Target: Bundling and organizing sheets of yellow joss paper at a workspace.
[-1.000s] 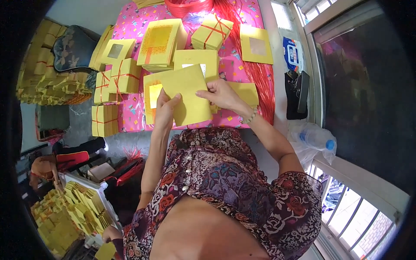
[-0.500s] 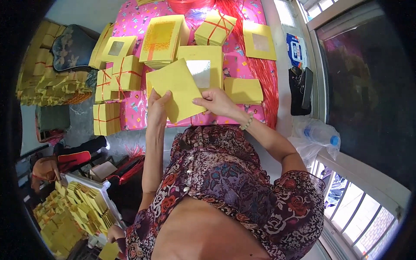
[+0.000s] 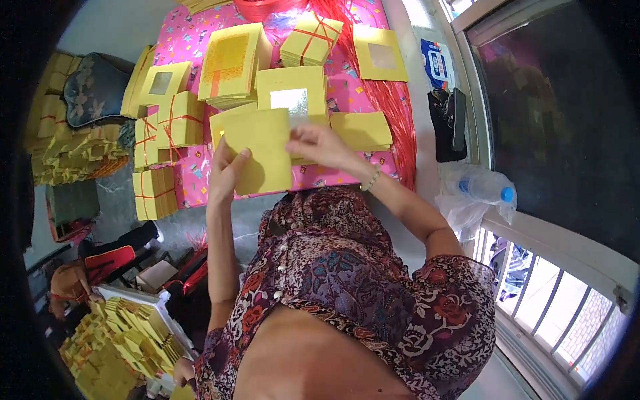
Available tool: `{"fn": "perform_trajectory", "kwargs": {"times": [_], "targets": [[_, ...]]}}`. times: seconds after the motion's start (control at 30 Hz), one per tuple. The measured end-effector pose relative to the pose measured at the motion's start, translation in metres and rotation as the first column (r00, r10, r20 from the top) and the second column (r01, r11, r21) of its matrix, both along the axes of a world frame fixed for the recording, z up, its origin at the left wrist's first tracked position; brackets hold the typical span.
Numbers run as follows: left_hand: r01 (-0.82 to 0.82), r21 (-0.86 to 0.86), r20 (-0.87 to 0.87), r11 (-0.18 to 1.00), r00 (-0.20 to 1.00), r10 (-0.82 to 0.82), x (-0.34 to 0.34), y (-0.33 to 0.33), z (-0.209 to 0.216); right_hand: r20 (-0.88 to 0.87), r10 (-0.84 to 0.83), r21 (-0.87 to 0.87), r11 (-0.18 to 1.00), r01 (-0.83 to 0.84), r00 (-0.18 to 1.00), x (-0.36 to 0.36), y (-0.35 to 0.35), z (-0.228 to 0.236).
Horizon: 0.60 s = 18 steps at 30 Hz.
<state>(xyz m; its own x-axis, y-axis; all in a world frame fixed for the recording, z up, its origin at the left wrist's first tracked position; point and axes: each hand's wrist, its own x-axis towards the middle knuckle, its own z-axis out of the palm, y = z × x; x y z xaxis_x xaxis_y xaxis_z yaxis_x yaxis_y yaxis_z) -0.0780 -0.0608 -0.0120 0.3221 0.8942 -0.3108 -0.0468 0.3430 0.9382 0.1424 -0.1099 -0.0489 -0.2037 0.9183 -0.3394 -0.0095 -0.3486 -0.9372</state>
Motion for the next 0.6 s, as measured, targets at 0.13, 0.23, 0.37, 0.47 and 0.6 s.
{"fn": "perform_trajectory", "kwargs": {"times": [0.13,0.23,0.37,0.47,0.6], "targets": [[0.338,0.179,-0.182,0.924,0.934,-0.306,0.014,0.005,-0.006,-0.054,-0.016,0.088,0.996,0.021,0.998,0.026,0.012,0.022],[0.446,0.229,-0.308,0.865,0.876,-0.371,0.038,0.016,0.000,0.175,0.103,0.218,0.966,-0.141,0.979,0.056,0.011,0.004],[0.462,0.525,-0.541,0.715,0.829,-0.139,0.079,0.015,0.022,0.311,-0.035,0.379,0.921,-0.090,0.950,0.085,-0.002,0.005],[0.273,0.805,-0.422,0.527,0.888,0.185,0.098,0.010,0.026,0.105,-0.300,0.031,0.954,0.298,0.948,0.116,-0.027,-0.002],[0.195,0.722,-0.320,0.664,0.945,0.071,0.112,-0.025,0.011,0.030,-0.524,-0.183,0.834,0.520,0.851,0.157,-0.063,-0.051]]}}
